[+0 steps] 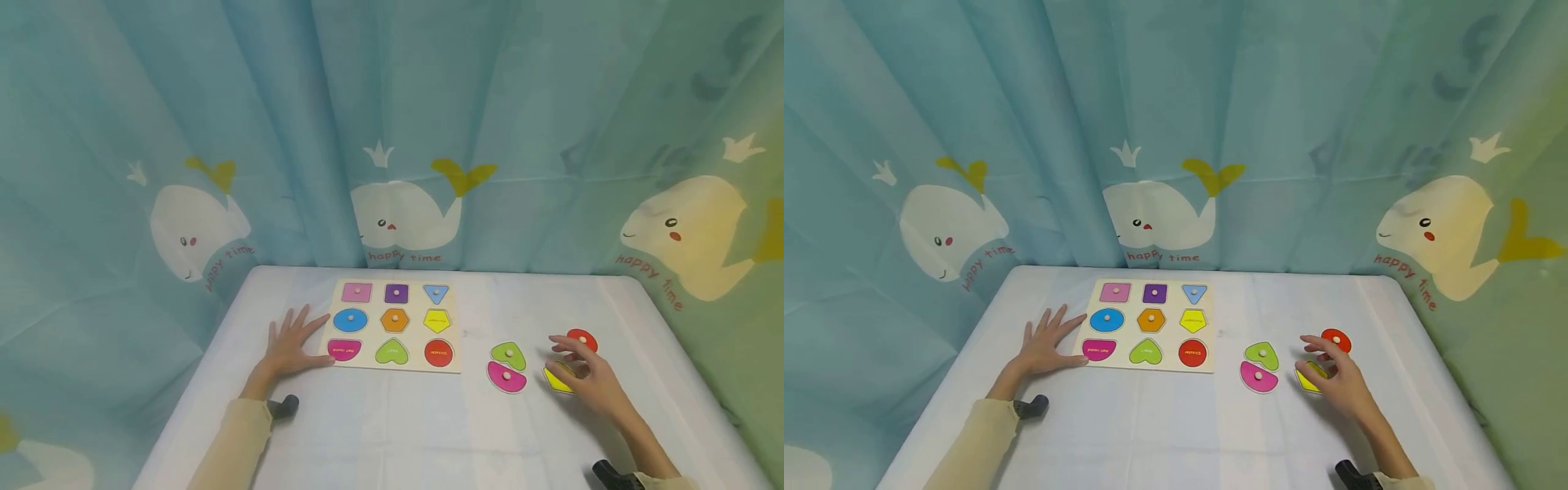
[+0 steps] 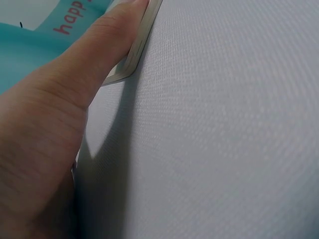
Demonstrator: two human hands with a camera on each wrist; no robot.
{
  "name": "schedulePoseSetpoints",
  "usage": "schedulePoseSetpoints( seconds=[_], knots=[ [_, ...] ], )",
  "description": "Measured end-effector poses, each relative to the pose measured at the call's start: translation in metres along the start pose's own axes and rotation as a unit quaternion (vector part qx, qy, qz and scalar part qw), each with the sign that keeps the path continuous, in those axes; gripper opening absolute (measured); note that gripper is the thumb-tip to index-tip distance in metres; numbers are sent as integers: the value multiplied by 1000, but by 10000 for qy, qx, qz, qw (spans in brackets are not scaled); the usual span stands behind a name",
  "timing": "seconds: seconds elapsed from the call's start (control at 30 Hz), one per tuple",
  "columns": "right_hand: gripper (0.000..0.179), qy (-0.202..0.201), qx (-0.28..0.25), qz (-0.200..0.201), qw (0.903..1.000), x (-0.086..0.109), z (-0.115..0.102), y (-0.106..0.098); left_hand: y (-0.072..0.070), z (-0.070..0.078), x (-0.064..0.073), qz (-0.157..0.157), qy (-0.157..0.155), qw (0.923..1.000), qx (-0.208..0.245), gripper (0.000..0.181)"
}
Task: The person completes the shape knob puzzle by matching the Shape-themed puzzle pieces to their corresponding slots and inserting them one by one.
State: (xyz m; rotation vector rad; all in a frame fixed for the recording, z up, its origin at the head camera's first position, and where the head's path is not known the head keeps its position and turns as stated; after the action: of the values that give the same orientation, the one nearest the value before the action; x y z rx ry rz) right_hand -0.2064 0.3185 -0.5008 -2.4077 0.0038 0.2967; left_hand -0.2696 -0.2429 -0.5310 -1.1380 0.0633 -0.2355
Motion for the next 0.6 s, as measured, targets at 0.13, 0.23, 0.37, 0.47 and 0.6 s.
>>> schedulePoseSetpoints(
  seconds=[0.13,0.23,0.37,0.47,0.6],
  knots=[
    [50,34,7,37,10000,5,6,0,1,-6,1,38,-26,10000,-58,101],
    [50,88,59,61,9999,9,11,0,4,-9,1,12,-55,9999,-97,101],
    [50,291,93,-40,9995,14,19,1,5,-10,1,18,-63,9999,-82,102],
    [50,476,167,-220,9985,17,25,2,5,-8,1,64,-32,10000,-65,102],
    [50,573,386,-371,9969,16,31,-1,5,-7,0,83,-27,9999,-66,102]
  ],
)
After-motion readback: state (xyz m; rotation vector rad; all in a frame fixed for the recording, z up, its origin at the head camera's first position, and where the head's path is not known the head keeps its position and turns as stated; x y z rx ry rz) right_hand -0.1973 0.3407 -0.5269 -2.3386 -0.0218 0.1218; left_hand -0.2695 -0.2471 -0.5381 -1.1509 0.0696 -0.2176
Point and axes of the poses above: each hand's wrist, its own x-axis away from the middle knuckle, its own y-axis out of the palm, z = x × y, the point moved 9 cm from there along -x, towards the middle knuckle, and after that the axes turned 2 degrees about -x, right-handed, at the moved point
